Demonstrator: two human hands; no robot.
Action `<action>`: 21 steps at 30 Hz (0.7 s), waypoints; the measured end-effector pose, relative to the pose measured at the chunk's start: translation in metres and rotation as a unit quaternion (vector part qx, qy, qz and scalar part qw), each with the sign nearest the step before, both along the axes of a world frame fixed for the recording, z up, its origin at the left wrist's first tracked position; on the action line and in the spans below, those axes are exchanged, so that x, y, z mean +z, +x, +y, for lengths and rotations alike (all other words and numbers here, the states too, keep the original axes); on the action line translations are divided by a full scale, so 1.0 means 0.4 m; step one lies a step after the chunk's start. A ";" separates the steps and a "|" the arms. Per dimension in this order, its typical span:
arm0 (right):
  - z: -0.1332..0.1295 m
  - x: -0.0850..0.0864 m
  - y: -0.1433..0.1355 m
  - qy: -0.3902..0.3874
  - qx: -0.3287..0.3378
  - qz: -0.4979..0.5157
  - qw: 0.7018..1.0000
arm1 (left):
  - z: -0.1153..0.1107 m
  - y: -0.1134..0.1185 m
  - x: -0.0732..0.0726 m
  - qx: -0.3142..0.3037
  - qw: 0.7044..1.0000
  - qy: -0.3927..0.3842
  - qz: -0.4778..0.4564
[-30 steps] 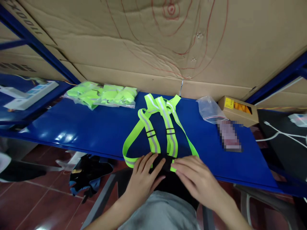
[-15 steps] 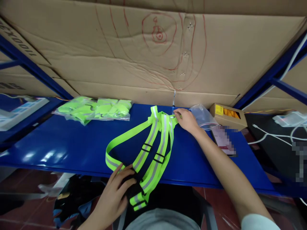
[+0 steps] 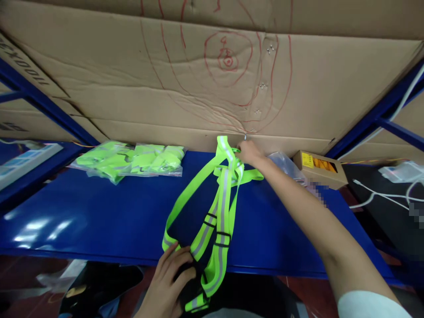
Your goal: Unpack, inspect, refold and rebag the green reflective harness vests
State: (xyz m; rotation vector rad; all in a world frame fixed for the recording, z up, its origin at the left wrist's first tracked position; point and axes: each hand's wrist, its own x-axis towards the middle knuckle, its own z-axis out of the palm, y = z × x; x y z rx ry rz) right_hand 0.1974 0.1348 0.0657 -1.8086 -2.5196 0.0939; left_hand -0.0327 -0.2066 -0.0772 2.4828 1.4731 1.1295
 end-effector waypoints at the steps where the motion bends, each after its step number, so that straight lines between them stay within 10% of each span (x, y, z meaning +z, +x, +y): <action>1: 0.008 0.021 0.012 0.027 -0.016 0.001 1.000 | 0.000 0.000 -0.004 0.003 1.000 0.001 0.001; 9: 0.044 0.111 0.030 0.101 -0.066 0.023 0.992 | 0.009 0.005 -0.018 -0.036 0.997 0.062 0.015; 21: 0.036 0.011 -0.041 -0.055 0.013 0.159 0.986 | -0.009 -0.003 0.034 0.013 1.000 -0.015 0.011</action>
